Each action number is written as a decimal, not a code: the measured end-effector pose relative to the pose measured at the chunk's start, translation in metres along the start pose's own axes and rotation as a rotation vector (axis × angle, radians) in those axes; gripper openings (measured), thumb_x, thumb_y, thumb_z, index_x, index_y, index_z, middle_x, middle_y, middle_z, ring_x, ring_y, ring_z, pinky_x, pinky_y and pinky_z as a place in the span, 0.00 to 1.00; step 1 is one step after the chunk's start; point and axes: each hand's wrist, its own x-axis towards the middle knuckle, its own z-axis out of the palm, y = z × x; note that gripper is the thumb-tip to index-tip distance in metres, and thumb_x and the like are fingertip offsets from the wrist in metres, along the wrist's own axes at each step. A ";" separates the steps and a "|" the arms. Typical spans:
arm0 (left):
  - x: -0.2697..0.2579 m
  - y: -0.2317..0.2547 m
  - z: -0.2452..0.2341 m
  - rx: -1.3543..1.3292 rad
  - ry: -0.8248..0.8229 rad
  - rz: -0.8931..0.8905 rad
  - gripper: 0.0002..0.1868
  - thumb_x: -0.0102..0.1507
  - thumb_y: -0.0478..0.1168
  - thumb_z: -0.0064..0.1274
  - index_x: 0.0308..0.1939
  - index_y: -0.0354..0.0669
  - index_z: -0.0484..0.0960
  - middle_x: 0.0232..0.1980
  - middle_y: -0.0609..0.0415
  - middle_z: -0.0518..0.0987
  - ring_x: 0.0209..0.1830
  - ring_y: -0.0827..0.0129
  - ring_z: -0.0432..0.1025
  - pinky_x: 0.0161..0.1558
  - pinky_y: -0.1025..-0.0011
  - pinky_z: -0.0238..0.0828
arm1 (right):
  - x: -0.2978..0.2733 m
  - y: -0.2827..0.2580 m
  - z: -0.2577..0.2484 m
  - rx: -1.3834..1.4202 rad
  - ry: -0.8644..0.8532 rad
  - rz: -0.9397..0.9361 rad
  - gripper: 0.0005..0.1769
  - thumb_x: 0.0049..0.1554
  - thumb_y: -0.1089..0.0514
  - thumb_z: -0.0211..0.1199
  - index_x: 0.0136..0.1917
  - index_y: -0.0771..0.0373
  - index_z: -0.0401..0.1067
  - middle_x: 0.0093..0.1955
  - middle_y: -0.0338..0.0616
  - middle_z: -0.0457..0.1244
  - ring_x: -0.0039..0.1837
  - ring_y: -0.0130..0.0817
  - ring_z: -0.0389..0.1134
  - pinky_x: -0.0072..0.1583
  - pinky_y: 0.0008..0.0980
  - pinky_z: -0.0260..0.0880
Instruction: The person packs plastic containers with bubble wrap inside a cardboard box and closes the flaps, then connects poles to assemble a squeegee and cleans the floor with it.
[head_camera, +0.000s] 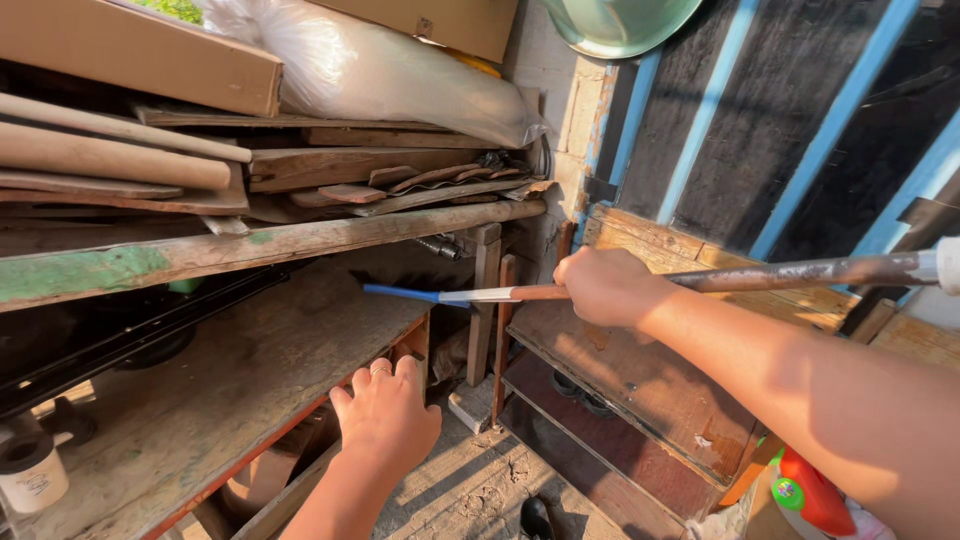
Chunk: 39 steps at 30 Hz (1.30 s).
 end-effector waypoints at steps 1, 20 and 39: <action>-0.001 -0.004 0.002 -0.004 0.000 -0.010 0.31 0.64 0.54 0.56 0.67 0.49 0.67 0.67 0.52 0.68 0.71 0.58 0.60 0.69 0.49 0.52 | -0.001 -0.005 0.001 -0.042 0.001 -0.053 0.14 0.52 0.65 0.60 0.51 0.56 0.78 0.47 0.48 0.70 0.51 0.51 0.72 0.53 0.48 0.73; 0.004 0.071 -0.022 -0.076 0.225 0.489 0.49 0.52 0.54 0.70 0.72 0.51 0.61 0.70 0.47 0.64 0.71 0.54 0.55 0.63 0.51 0.51 | -0.105 0.005 -0.165 -0.033 -0.325 -0.085 0.24 0.52 0.49 0.70 0.63 0.36 0.79 0.44 0.40 0.72 0.47 0.39 0.73 0.49 0.44 0.71; 0.040 0.177 0.011 0.071 0.058 0.592 0.30 0.60 0.45 0.57 0.65 0.49 0.67 0.68 0.48 0.69 0.69 0.54 0.62 0.65 0.45 0.54 | -0.147 0.187 -0.089 -0.611 -0.308 0.500 0.14 0.60 0.52 0.60 0.54 0.39 0.83 0.49 0.36 0.74 0.54 0.38 0.75 0.51 0.39 0.76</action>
